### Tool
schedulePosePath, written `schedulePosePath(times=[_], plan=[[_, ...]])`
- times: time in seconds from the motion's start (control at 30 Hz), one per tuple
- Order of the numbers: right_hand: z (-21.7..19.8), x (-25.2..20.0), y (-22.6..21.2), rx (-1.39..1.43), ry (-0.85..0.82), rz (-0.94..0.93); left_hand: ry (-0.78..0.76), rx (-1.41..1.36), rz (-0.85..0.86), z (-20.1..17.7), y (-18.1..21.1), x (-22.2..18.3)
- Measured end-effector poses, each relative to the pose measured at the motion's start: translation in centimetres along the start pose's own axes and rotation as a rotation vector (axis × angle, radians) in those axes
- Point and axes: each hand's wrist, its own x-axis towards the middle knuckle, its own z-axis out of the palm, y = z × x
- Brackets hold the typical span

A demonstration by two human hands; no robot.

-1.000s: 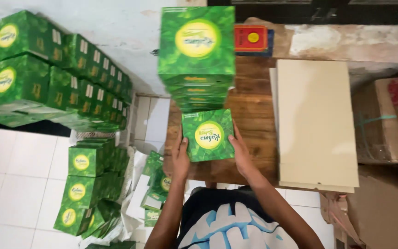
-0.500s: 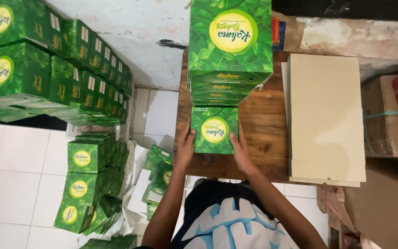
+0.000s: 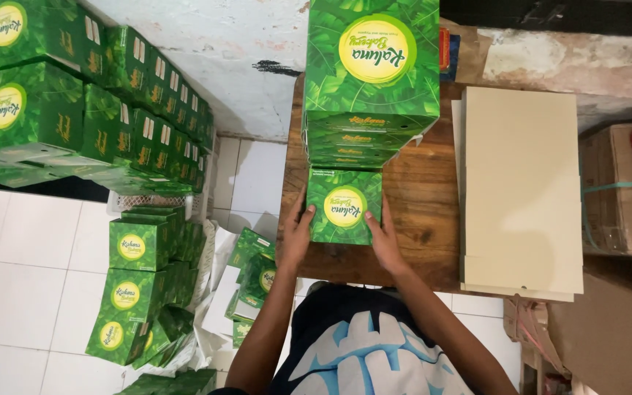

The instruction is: The person folds flat cardboard blanks into boxes by hand, pressing the creases and shaping the sides, then places green product boxes into the assembled cardboard boxes on the table and stacks the finished boxes.

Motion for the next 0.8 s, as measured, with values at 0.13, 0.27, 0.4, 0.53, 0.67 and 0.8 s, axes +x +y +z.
schedulePosePath(times=[0.13,0.27,0.4,0.53,0.67,0.8], plan=[[-1.2,0.1,0.1,0.012,-0.029,-0.033,0.045,0.038,-0.036,-0.4,0.9,-1.2],[-3.3,0.0,-0.2,-0.022,-0.007,-0.073,0.151,-0.013,-0.03,-0.1,0.9,-2.0],[-7.3,-0.2,0.9,-0.046,0.044,-0.069,0.361,0.007,0.223,0.5,-0.2,-2.8],[-12.8,-1.0,0.9,-0.093,0.14,-0.092,0.512,0.111,0.48,2.5,-0.4,-4.5],[-19.9,-1.6,0.2,-0.215,0.317,-0.218,0.536,0.264,0.669,6.9,-2.2,-5.8],[-27.5,-2.1,-1.1,-0.419,0.522,-0.228,0.166,0.239,0.545,15.7,0.2,-8.6]])
